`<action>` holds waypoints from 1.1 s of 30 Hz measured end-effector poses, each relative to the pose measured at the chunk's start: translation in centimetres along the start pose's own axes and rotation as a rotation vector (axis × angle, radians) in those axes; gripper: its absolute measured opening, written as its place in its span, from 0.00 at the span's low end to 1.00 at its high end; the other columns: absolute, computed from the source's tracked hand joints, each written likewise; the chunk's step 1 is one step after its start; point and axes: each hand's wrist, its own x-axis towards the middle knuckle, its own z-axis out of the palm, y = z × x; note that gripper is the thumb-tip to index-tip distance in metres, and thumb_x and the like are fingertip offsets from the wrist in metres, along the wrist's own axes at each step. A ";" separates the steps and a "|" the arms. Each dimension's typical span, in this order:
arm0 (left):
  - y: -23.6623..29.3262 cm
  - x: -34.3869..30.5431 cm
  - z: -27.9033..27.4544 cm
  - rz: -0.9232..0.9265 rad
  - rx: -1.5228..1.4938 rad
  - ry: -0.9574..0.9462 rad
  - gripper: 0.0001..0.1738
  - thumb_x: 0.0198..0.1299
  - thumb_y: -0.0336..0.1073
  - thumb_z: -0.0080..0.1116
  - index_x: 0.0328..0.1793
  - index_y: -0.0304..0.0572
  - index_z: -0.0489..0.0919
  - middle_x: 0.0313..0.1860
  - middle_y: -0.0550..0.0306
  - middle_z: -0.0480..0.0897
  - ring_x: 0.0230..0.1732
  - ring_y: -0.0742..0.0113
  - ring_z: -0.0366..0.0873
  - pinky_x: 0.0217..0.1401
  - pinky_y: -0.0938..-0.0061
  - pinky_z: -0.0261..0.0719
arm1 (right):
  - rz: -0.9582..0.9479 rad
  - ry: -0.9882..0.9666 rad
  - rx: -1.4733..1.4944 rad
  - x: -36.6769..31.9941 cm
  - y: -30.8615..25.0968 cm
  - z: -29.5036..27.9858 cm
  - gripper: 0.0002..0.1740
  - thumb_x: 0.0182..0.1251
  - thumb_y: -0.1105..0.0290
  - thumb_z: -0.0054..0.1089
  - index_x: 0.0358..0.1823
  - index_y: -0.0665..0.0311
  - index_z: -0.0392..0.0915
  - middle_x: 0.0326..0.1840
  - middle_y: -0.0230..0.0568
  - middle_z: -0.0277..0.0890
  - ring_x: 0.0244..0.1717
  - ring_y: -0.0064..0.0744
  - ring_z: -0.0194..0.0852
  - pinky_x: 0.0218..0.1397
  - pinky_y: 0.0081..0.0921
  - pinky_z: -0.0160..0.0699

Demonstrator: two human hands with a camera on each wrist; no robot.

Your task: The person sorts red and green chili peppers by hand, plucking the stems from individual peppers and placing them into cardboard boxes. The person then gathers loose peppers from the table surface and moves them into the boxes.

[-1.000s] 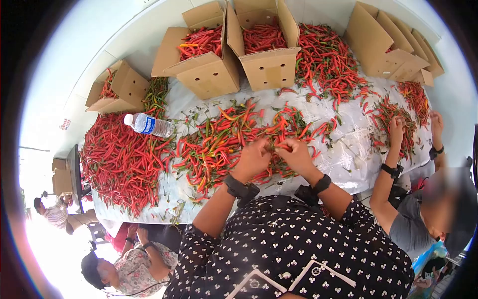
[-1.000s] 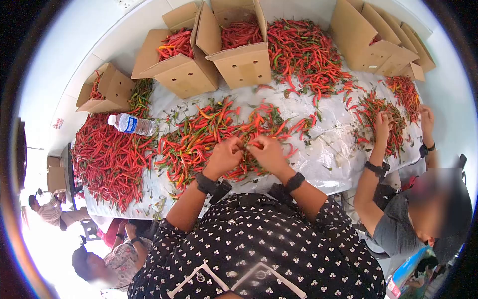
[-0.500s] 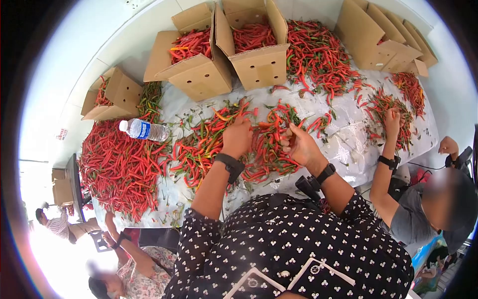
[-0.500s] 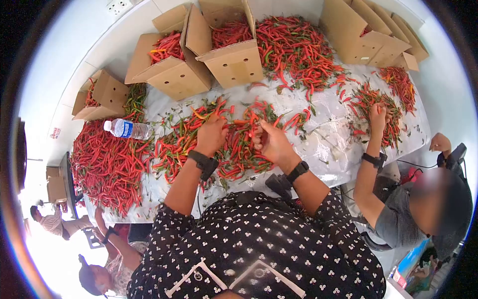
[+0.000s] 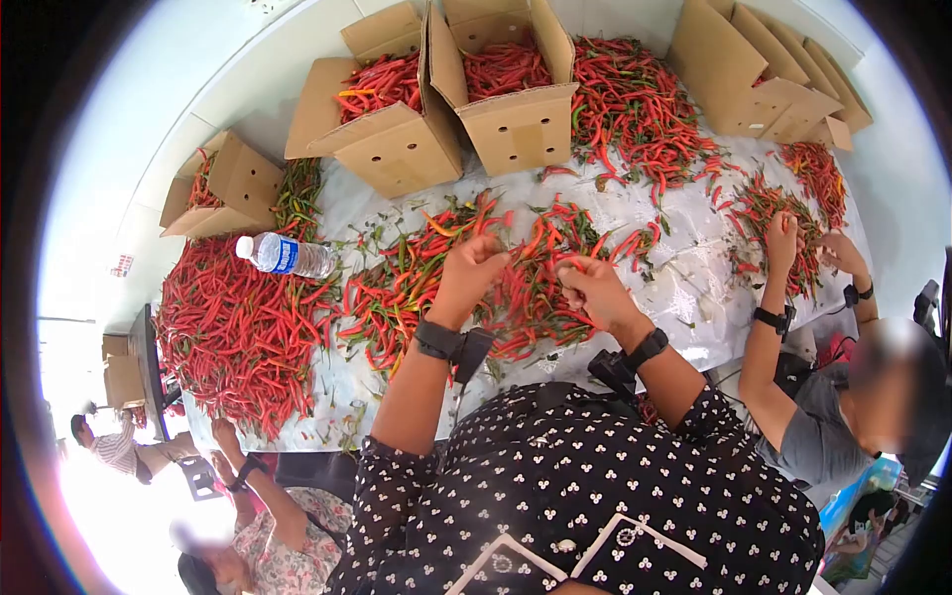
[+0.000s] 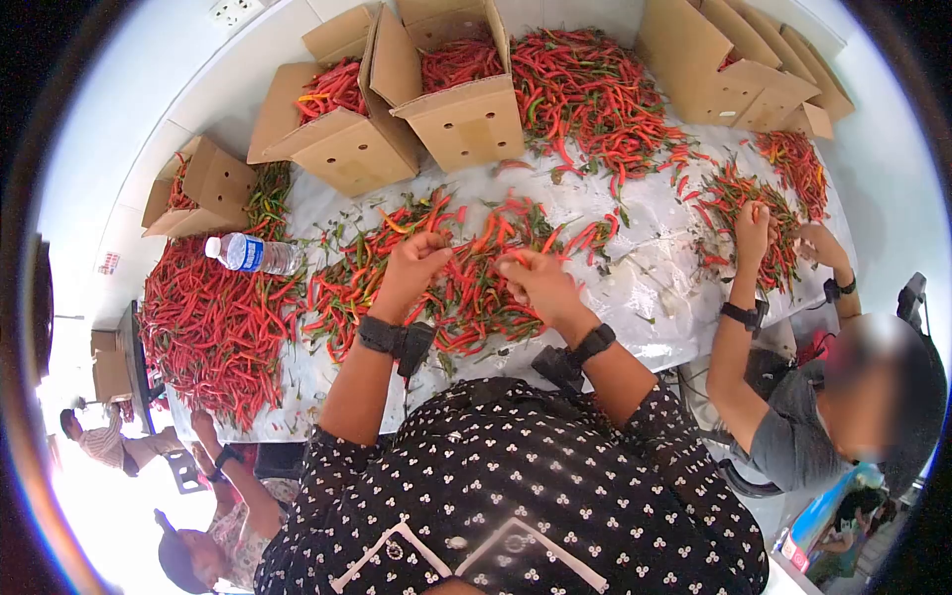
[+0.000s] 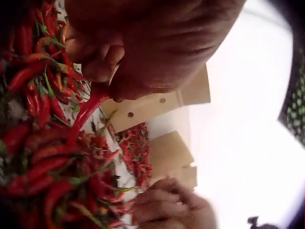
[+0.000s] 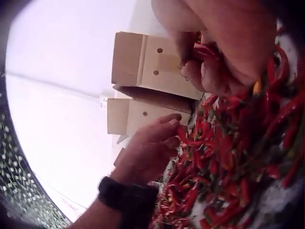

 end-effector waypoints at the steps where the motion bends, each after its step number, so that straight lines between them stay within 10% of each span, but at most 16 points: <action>1: 0.3 -0.5 0.3 -0.135 -0.198 -0.090 0.06 0.55 0.32 0.57 0.35 0.37 0.75 0.24 0.64 0.77 0.24 0.77 0.74 0.26 0.81 0.71 | 0.001 -0.003 -0.002 -0.2 -0.2 0.6 0.07 0.61 0.69 0.55 0.38 0.64 0.74 0.24 0.25 0.65 0.21 0.15 0.59 0.22 0.13 0.56; 7: 0.9 -1.9 2.2 -0.221 -0.250 -0.248 0.05 0.56 0.32 0.57 0.33 0.39 0.74 0.25 0.63 0.76 0.23 0.76 0.72 0.26 0.81 0.70 | -0.123 0.020 -0.607 -0.2 0.2 2.8 0.12 0.56 0.63 0.60 0.29 0.67 0.79 0.19 0.30 0.71 0.21 0.16 0.63 0.23 0.21 0.63; 8: 0.9 -2.2 2.5 0.086 0.086 -0.148 0.04 0.54 0.30 0.57 0.33 0.39 0.74 0.25 0.60 0.75 0.23 0.70 0.73 0.27 0.77 0.71 | -0.124 0.019 -0.606 -0.3 0.2 2.9 0.12 0.56 0.63 0.60 0.29 0.67 0.79 0.19 0.30 0.71 0.21 0.16 0.63 0.23 0.21 0.63; 12: 0.3 -1.7 2.3 0.591 0.675 0.139 0.07 0.47 0.25 0.55 0.34 0.37 0.73 0.29 0.50 0.74 0.27 0.52 0.73 0.29 0.66 0.71 | 0.134 -0.103 -0.116 -0.5 0.4 2.7 0.12 0.60 0.66 0.56 0.20 0.60 0.69 0.13 0.26 0.61 0.15 0.17 0.57 0.16 0.19 0.50; 17: -1.0 0.7 -0.3 0.440 0.621 0.278 0.08 0.47 0.28 0.56 0.35 0.39 0.74 0.37 0.50 0.74 0.37 0.50 0.75 0.35 0.62 0.75 | 0.212 -0.145 0.364 -0.4 0.5 0.7 0.09 0.64 0.65 0.47 0.26 0.59 0.67 0.19 0.29 0.63 0.19 0.24 0.63 0.17 0.19 0.52; 22: -2.7 2.0 0.7 0.377 1.003 -0.003 0.10 0.46 0.30 0.56 0.38 0.39 0.75 0.40 0.48 0.74 0.42 0.52 0.74 0.40 0.58 0.74 | 0.207 -0.125 0.409 -0.6 0.1 -0.2 0.09 0.64 0.64 0.47 0.35 0.61 0.71 0.22 0.30 0.69 0.22 0.25 0.67 0.19 0.19 0.59; 27: -2.3 1.7 1.2 0.276 0.959 0.048 0.11 0.46 0.34 0.58 0.36 0.39 0.75 0.37 0.47 0.75 0.41 0.49 0.75 0.39 0.58 0.74 | 0.087 0.098 -0.099 0.2 0.8 -1.0 0.09 0.65 0.65 0.49 0.34 0.61 0.74 0.23 0.30 0.72 0.21 0.21 0.69 0.21 0.17 0.62; 33: -1.5 0.4 -0.3 0.100 0.685 0.095 0.11 0.51 0.36 0.57 0.38 0.37 0.74 0.31 0.45 0.80 0.34 0.49 0.79 0.37 0.62 0.75 | -0.412 0.243 -1.139 2.0 1.1 0.7 0.13 0.54 0.64 0.58 0.36 0.66 0.77 0.26 0.47 0.76 0.29 0.43 0.76 0.33 0.36 0.72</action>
